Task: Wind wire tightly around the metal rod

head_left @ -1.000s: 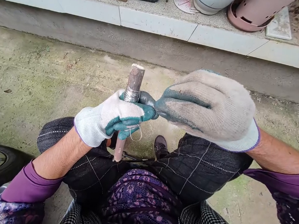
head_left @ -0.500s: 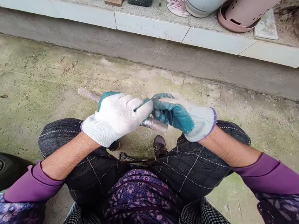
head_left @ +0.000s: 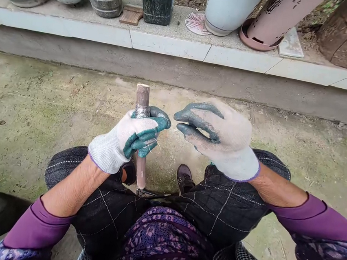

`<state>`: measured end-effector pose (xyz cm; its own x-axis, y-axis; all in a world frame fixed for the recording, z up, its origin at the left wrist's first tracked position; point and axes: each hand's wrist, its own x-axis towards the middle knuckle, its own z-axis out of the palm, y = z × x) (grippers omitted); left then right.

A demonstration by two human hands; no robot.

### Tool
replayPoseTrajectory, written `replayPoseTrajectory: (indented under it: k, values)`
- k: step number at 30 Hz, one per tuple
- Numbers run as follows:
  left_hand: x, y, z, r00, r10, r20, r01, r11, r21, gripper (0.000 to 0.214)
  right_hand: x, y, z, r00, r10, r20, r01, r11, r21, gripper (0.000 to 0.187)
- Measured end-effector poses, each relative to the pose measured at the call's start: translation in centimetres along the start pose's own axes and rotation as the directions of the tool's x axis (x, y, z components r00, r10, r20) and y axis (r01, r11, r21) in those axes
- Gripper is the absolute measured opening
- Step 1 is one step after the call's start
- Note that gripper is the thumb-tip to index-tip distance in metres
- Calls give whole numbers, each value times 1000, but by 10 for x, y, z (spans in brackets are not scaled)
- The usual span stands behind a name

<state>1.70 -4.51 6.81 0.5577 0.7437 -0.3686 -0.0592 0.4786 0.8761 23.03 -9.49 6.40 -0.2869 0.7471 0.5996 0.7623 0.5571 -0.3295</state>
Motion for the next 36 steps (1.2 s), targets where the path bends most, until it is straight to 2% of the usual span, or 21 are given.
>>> replayPoseTrajectory:
  k: [3, 5, 9, 11, 15, 19, 22, 27, 30, 36]
  values:
    - [0, -1, -1, 998, -40, 51, 44, 994, -95, 24, 8, 4, -5, 993, -117, -17, 115, 988, -108, 21]
    - [1, 0, -1, 996, -51, 73, 59, 992, -115, 25, 13, 5, -8, 985, -169, 28, 172, 977, -126, 22]
    - [3, 1, 1, 997, -10, 74, 18, 994, -111, 26, 22, 4, -10, 976, -163, 143, 182, 974, -135, 22]
    - [3, 1, 2, 999, 24, 42, -20, 996, -85, 25, 24, 3, -9, 971, -210, 116, 229, 956, -185, 21]
    - [3, 0, 2, 991, 89, -97, -84, 995, 57, 20, 23, 4, -4, 951, -303, 57, 308, 915, -263, 19]
    - [3, 2, 2, 964, 169, -203, -123, 967, 224, 18, 23, 0, -6, 972, -208, 107, 228, 946, -231, 20]
    - [2, 5, 5, 944, 235, -233, -152, 933, 326, 15, 25, -8, -11, 988, -125, 94, 144, 964, -226, 20]
    - [0, 7, 10, 913, 293, -283, -156, 894, 421, 15, 27, -11, -13, 981, -71, 179, 92, 989, -112, 18]
    - [0, 6, 10, 912, 301, -279, -159, 886, 436, 15, 26, -6, -10, 985, -31, 169, 46, 995, -85, 17]
    - [-3, 2, 11, 897, 333, -290, -191, 884, 426, 14, 22, 2, -2, 986, -101, 131, 117, 985, -125, 12]
